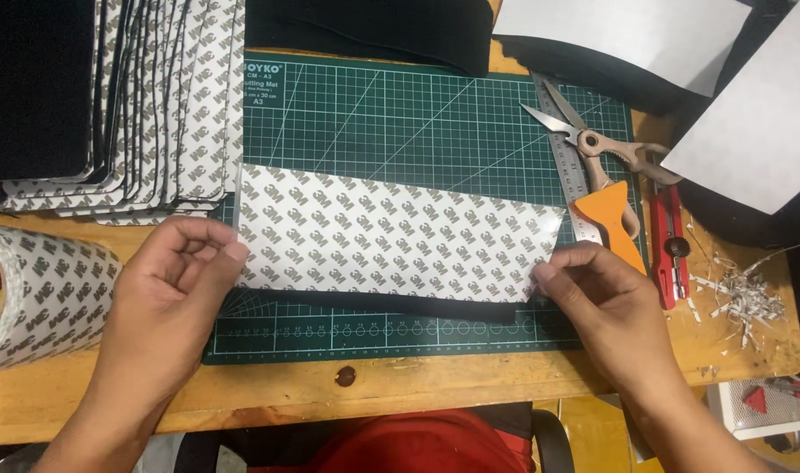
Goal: Peel the backing from an adhesive sheet and apply it precisely to a rectangular panel, smoothing it out to ensure a flat bond.
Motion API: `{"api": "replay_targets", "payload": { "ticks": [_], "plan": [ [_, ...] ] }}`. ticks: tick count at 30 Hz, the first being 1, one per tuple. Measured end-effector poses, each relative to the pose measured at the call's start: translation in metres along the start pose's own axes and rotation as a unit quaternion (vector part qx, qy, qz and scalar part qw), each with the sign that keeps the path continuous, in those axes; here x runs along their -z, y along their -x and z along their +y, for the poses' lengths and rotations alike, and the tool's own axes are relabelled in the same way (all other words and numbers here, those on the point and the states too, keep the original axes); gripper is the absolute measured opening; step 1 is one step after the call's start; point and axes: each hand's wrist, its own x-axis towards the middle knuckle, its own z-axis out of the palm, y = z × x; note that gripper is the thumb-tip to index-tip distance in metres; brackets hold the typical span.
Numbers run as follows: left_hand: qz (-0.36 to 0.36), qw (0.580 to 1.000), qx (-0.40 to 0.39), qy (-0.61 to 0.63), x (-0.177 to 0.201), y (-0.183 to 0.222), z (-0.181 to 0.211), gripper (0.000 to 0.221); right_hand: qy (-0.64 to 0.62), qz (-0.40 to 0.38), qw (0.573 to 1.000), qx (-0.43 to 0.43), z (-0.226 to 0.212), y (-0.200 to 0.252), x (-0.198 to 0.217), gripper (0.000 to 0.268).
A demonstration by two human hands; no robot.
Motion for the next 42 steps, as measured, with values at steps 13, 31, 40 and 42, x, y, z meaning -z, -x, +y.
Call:
{"api": "replay_targets", "payload": {
  "ticks": [13,31,40,42],
  "plan": [
    [0.039,0.998,0.050,0.031,-0.004,0.014,-0.003,0.011,-0.009,-0.004,0.998,-0.059,-0.027,-0.022,-0.004,0.006],
    [0.042,0.999,0.012,-0.023,-0.002,0.012,0.001,0.008,0.056,-0.044,0.997,-0.004,-0.028,-0.022,0.001,0.007],
    [0.036,0.998,0.018,-0.048,-0.003,0.009,0.004,0.017,0.058,-0.061,0.996,-0.015,-0.024,-0.023,0.000,0.012],
    [0.042,0.998,0.006,-0.035,-0.004,0.008,0.002,0.013,0.064,-0.059,0.996,0.000,-0.023,-0.024,-0.001,0.012]
  ]
}}
